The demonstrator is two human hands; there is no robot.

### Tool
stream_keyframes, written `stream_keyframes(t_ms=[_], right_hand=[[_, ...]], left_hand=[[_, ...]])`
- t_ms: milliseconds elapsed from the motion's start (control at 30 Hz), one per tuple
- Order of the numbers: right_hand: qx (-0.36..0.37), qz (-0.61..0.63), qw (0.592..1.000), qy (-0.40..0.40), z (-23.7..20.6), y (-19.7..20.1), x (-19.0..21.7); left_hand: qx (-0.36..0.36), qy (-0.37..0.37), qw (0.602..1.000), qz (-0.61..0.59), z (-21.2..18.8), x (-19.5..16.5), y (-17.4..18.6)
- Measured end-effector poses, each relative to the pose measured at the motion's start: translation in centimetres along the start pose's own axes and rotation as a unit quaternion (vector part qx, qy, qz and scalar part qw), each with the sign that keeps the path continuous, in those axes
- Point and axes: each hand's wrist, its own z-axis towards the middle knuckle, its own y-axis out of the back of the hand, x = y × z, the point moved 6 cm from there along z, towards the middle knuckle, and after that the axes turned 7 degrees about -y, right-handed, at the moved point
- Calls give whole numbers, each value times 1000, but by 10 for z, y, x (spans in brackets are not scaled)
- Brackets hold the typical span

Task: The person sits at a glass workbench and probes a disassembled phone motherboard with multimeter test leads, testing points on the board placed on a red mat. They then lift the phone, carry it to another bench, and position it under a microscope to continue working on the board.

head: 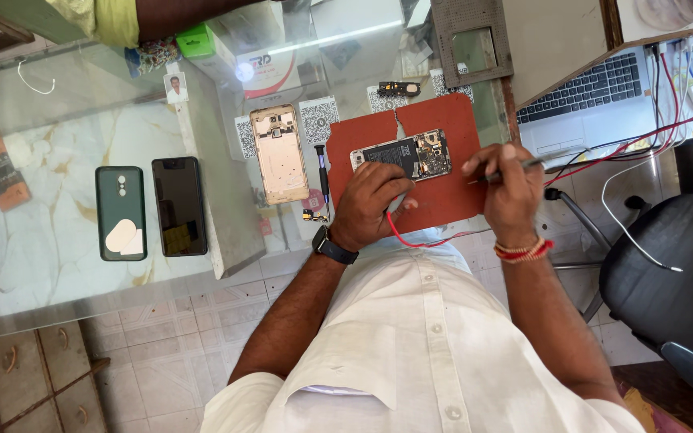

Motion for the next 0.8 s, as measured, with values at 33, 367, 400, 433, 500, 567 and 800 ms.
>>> stream_keyframes(t_ms=[33,367,400,433,500,567,800], right_hand=[[16,13,999,29,-6,-4,12],[308,13,934,182,-95,-52,161],[360,33,917,170,-101,-57,171],[382,32,910,159,-107,-62,177],[422,33,895,139,-118,-69,185],[432,30,893,123,-125,-72,185],[440,11,893,93,-132,-75,173]], left_hand=[[-3,-4,1000,-3,-1,-1,1],[-38,-21,999,11,-12,-6,5],[-41,-23,999,15,-12,-7,5],[-43,-26,998,21,-12,-7,4],[-46,-32,998,35,-13,-8,4],[-42,-38,997,43,-13,-9,3],[-33,-59,995,72,-10,-13,5]])
